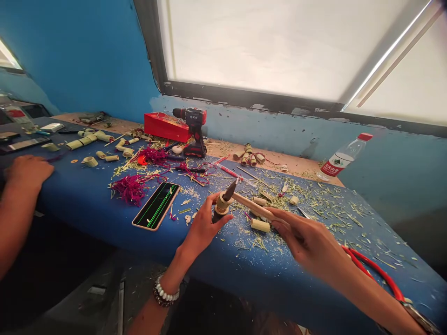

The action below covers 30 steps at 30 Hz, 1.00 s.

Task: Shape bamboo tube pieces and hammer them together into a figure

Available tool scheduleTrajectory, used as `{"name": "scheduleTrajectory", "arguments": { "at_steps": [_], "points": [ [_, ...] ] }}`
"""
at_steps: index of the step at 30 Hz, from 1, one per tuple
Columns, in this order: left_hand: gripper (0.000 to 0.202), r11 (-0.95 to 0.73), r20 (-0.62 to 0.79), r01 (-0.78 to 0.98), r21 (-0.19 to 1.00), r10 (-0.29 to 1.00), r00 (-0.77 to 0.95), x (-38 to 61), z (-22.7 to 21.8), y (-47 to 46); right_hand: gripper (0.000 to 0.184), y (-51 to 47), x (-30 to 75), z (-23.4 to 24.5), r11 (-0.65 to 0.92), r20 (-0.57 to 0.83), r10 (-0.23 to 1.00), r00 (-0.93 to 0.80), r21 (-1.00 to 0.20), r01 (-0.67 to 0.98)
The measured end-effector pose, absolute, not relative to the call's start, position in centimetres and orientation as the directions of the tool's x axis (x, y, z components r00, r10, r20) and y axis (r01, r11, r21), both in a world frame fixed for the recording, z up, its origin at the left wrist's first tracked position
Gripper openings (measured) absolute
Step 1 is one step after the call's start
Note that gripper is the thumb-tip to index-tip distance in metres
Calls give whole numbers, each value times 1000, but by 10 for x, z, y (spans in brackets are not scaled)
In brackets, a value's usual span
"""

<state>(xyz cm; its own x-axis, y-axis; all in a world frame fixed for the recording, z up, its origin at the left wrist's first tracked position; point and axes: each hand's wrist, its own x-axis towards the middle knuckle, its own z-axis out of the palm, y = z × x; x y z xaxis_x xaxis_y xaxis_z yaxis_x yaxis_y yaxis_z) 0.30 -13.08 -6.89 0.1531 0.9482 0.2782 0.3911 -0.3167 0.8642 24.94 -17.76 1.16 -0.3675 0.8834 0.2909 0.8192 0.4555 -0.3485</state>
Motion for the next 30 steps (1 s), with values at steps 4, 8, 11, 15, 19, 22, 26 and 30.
{"name": "scheduleTrajectory", "arguments": {
  "at_steps": [4,8,11,15,19,22,26,30],
  "points": [
    [44,-282,230,416,865,958,170,3,-66,-135,41,-180,252,16,423,263,903,-339,-412,807],
    [43,-296,239,433,852,954,182,3,-63,-137,43,-182,258,13,313,160,949,-272,-585,748],
    [55,-306,255,416,856,951,173,4,-65,-138,44,-183,262,10,199,61,971,-232,-742,640],
    [64,-369,334,393,842,929,157,2,-69,-139,49,-185,266,6,34,-62,980,-188,-883,468],
    [65,-500,550,460,734,835,29,-1,-50,-132,52,-187,272,0,-14,-75,989,-129,-908,420],
    [60,-581,589,513,632,790,169,6,-19,-117,50,-190,278,-4,70,30,996,-88,-866,494],
    [35,-694,494,507,511,720,487,26,12,-93,47,-191,281,-4,173,191,981,-43,-744,646],
    [24,-749,476,509,425,663,578,40,14,-82,41,-189,282,4,264,352,934,-65,-555,789]
  ]
}}
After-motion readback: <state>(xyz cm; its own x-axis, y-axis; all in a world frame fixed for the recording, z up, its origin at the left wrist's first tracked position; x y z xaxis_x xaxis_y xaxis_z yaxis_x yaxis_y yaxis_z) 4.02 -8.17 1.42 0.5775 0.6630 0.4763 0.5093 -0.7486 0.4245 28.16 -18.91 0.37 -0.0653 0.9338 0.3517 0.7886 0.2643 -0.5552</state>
